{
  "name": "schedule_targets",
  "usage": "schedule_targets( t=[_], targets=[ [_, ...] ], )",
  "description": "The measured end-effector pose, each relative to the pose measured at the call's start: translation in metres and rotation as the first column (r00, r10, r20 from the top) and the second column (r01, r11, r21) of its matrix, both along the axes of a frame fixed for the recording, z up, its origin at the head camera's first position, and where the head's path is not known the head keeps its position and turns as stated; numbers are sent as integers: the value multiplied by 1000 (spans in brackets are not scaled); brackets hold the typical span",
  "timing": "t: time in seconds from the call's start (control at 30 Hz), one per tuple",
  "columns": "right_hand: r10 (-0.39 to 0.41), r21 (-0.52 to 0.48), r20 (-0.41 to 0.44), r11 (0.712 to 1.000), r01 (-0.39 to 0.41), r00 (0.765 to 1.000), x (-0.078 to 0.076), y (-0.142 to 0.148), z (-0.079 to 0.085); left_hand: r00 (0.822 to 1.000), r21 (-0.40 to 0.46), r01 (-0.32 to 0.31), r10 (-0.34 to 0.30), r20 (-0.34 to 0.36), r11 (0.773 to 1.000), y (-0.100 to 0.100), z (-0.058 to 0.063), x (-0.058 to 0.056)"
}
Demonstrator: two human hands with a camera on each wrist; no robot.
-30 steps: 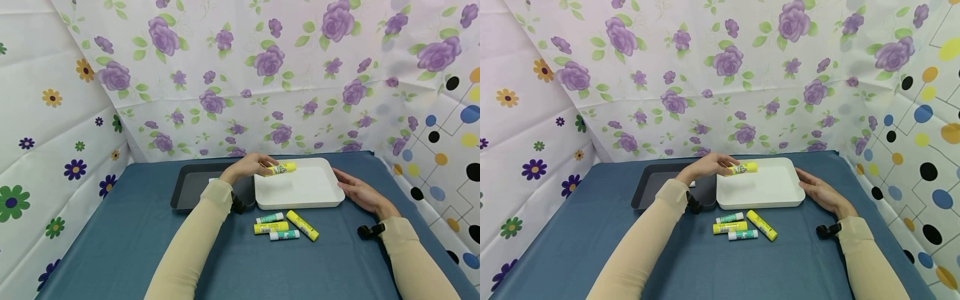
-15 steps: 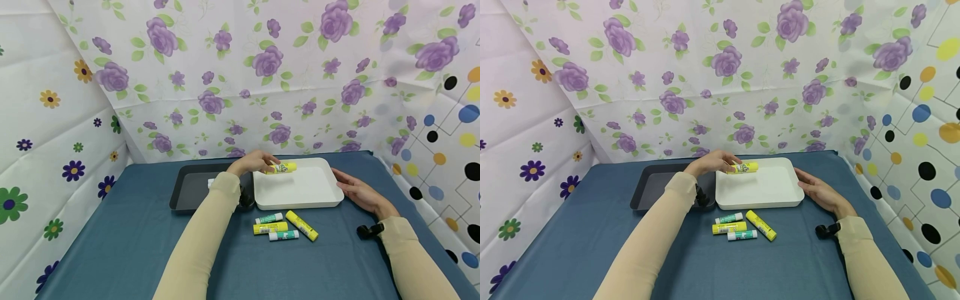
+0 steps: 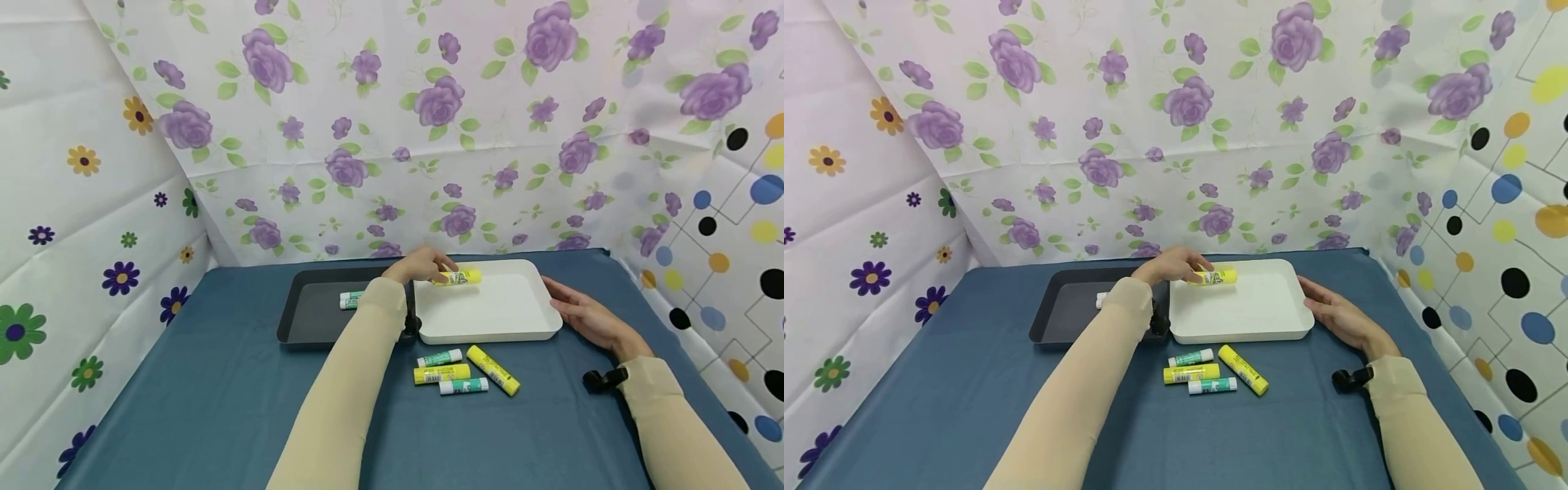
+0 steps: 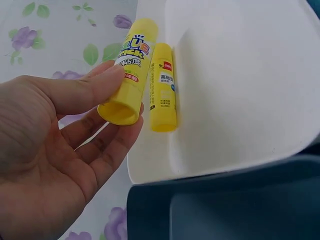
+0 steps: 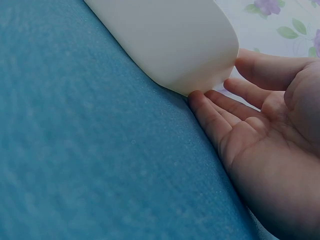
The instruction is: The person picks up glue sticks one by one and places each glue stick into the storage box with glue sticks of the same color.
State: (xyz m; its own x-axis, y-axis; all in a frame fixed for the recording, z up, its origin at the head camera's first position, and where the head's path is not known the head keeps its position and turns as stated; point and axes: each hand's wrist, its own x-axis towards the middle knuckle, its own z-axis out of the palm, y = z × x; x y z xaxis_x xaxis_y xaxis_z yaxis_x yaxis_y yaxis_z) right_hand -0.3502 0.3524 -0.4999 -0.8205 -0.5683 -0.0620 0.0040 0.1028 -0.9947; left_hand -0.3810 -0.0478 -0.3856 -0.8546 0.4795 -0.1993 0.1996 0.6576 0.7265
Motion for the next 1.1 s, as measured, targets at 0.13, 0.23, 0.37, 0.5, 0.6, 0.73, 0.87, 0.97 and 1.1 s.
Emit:
schedule_targets(
  t=[0.13,0.23,0.37,0.5,0.6,0.73,0.87,0.97,1.1],
  targets=[
    [1,1,-8,1000,-1,1000,0,2,0,1000,-36,8,-9,-18,999,6,-2,-3],
    [1,1,-10,1000,-1,1000,0,2,0,999,-60,21,-23,-33,998,9,-5,-4],
    [-3,-2,-7,1000,3,1000,-1,2,-1,999,-76,22,-24,-34,997,12,-8,-4],
    [-2,-1,-8,1000,2,1000,-2,2,-1,1000,-92,1,-4,-25,996,17,-10,-5],
    [0,-2,-8,1000,0,1000,-2,2,-2,1000,-119,-9,5,-29,993,20,-11,-5],
    [-2,-5,0,1000,2,1000,-2,1,-2,999,-156,-25,19,-39,987,23,-10,-5],
    [3,-12,-2,1000,-3,1000,-2,0,0,998,-181,-20,10,-59,983,24,-9,-4],
    [9,-17,-8,1000,-9,1000,-1,0,1,997,-201,-6,-10,-80,980,24,-9,-4],
    [13,-20,-15,1000,-13,1000,0,-1,1,994,-216,3,-26,-106,976,25,-13,-5]
  ],
)
